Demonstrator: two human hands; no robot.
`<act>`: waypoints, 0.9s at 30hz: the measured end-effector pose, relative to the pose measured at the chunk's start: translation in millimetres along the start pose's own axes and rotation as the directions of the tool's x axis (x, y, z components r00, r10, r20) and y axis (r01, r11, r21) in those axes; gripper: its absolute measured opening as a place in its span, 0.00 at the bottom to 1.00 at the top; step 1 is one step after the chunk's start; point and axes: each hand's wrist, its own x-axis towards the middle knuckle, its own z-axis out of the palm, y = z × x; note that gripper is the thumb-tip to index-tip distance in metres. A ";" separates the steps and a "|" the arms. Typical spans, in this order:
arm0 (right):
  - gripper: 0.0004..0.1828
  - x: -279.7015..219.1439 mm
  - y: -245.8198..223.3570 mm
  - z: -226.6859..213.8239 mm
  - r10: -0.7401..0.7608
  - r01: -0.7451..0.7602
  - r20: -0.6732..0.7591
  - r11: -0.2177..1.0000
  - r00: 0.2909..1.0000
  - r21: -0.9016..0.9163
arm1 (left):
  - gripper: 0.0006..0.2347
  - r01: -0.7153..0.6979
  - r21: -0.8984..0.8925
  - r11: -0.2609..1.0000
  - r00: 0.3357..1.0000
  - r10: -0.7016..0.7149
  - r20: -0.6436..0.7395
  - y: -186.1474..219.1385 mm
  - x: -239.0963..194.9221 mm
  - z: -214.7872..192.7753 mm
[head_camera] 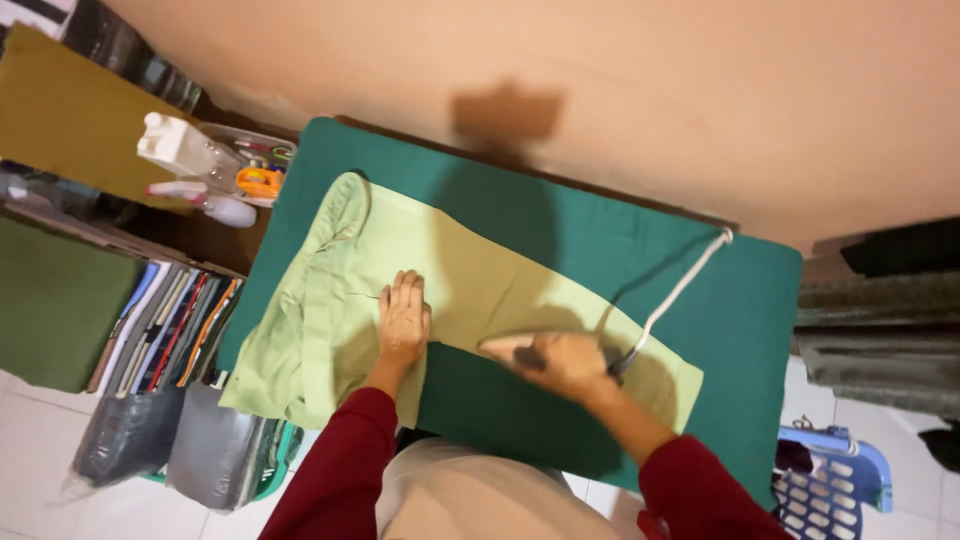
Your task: The person is ironing a green shirt on an ironing board.
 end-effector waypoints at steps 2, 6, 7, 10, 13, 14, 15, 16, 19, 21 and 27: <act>0.29 1.4 -14.7 13.4 -0.090 0.090 0.006 0.990 0.996 -0.113 | 0.22 0.002 -0.029 1.000 1.000 -0.001 0.032 -12.0 2.0 -0.9; 0.29 48.8 -14.9 -8.7 -0.012 0.009 -0.053 0.999 0.999 -0.050 | 0.22 -0.008 -0.034 0.999 0.998 0.011 0.070 -37.2 11.3 -5.5; 0.28 66.0 -7.7 -14.5 -0.033 0.033 -0.129 0.999 0.991 -0.003 | 0.22 -0.011 -0.031 0.999 0.998 0.014 0.068 -42.7 14.1 -7.0; 0.34 118.3 -4.6 -52.4 0.138 -0.142 -0.214 0.990 0.967 -0.007 | 0.22 -0.023 -0.018 1.000 1.000 0.023 0.004 -65.5 19.1 -1.9; 0.35 138.1 -6.0 -52.2 0.207 -0.205 -0.194 0.978 0.959 0.035 | 0.23 0.000 0.019 1.000 1.000 0.001 -0.027 -78.8 21.7 -5.4; 0.35 128.0 -18.1 -50.6 0.208 -0.205 -0.191 0.978 0.959 0.035 | 0.23 0.001 0.018 1.000 1.000 0.000 -0.025 -80.8 19.4 -5.8; 0.34 120.3 -30.0 -51.1 0.206 -0.203 -0.093 0.978 0.974 0.037 | 0.23 0.015 0.018 1.000 0.999 -0.014 -0.050 -83.8 21.1 -5.9; 0.34 112.6 -42.0 -51.7 0.200 -0.200 0.006 0.979 0.980 0.040 | 0.23 0.029 0.018 0.999 0.997 -0.027 -0.075 -86.9 22.8 -6.1; 0.26 78.9 -75.9 -12.3 -0.051 0.049 -0.217 0.999 0.975 -0.014 | 0.22 0.049 -0.007 0.999 0.989 -0.050 -0.137 -91.9 20.1 3.7; 0.26 85.1 -83.5 0.2 -0.103 0.096 -0.268 0.995 0.958 -0.039 | 0.21 0.061 -0.006 0.998 0.988 -0.061 -0.141 -93.8 23.1 6.5; 0.27 162.2 -95.5 -37.1 -0.038 0.037 -0.248 0.999 0.968 -0.011 | 0.19 0.082 0.000 0.997 0.982 -0.081 -0.170 -90.2 21.1 -1.9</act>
